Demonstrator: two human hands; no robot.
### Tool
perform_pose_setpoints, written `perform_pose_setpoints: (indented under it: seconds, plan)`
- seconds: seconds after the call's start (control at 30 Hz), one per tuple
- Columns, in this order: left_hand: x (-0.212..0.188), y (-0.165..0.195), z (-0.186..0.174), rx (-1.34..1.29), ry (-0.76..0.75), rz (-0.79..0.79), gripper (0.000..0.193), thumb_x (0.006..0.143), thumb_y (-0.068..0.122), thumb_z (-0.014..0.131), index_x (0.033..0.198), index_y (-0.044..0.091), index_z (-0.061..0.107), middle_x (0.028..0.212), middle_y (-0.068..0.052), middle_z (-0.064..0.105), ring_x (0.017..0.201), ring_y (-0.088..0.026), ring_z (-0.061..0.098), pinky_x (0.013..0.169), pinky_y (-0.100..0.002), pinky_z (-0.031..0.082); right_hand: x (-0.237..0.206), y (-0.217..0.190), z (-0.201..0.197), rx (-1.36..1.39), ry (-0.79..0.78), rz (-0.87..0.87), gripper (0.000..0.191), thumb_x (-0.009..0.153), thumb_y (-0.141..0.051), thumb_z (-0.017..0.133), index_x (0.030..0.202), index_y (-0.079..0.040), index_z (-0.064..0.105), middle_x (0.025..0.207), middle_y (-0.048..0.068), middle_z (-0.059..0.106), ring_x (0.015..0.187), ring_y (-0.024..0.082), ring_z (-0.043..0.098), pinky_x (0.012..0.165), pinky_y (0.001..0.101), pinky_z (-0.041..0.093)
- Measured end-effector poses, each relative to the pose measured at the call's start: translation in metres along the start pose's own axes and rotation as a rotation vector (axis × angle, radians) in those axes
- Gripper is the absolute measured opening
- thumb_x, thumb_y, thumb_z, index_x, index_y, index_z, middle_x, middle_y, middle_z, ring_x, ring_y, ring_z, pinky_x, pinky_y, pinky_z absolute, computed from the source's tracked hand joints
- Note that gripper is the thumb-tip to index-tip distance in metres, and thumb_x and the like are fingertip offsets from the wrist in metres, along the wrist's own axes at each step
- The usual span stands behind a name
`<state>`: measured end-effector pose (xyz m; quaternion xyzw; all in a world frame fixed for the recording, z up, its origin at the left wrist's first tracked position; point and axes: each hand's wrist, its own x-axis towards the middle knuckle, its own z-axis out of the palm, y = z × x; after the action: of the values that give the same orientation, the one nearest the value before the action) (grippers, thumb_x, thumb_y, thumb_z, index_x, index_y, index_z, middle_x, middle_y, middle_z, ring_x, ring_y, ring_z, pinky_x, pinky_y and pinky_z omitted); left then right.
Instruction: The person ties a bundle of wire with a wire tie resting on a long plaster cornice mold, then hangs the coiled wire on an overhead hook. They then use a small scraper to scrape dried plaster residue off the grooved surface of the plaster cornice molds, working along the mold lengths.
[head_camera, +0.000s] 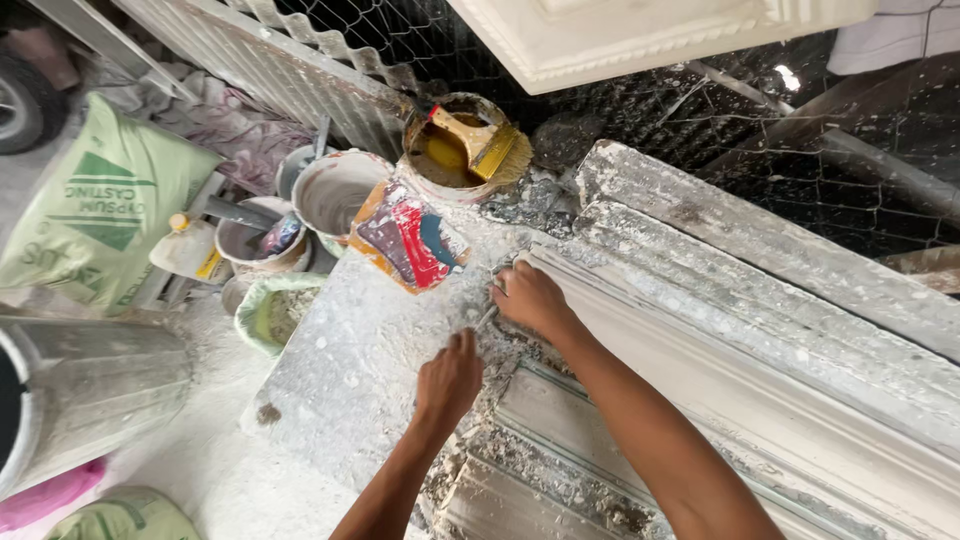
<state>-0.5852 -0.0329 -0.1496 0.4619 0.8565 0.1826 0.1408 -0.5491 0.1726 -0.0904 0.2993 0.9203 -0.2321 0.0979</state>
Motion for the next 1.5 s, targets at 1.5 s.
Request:
perform_pose_setpoints:
  seconds: [1.5]
  plan:
    - [0.134,0.026,-0.011,-0.156,-0.694,0.044,0.035,0.095,0.006,0.048,0.128,-0.006,0.051,0.097,-0.025,0.073,0.07,-0.036,0.077,0.061,-0.048,0.059,-0.055,0.04,0.011,0.076,0.743,-0.092,0.016,0.096,-0.017,0.064,0.09,-0.004,0.057,0.117,0.008,0.066,0.104,0.031,0.064,0.088,0.0406,0.054]
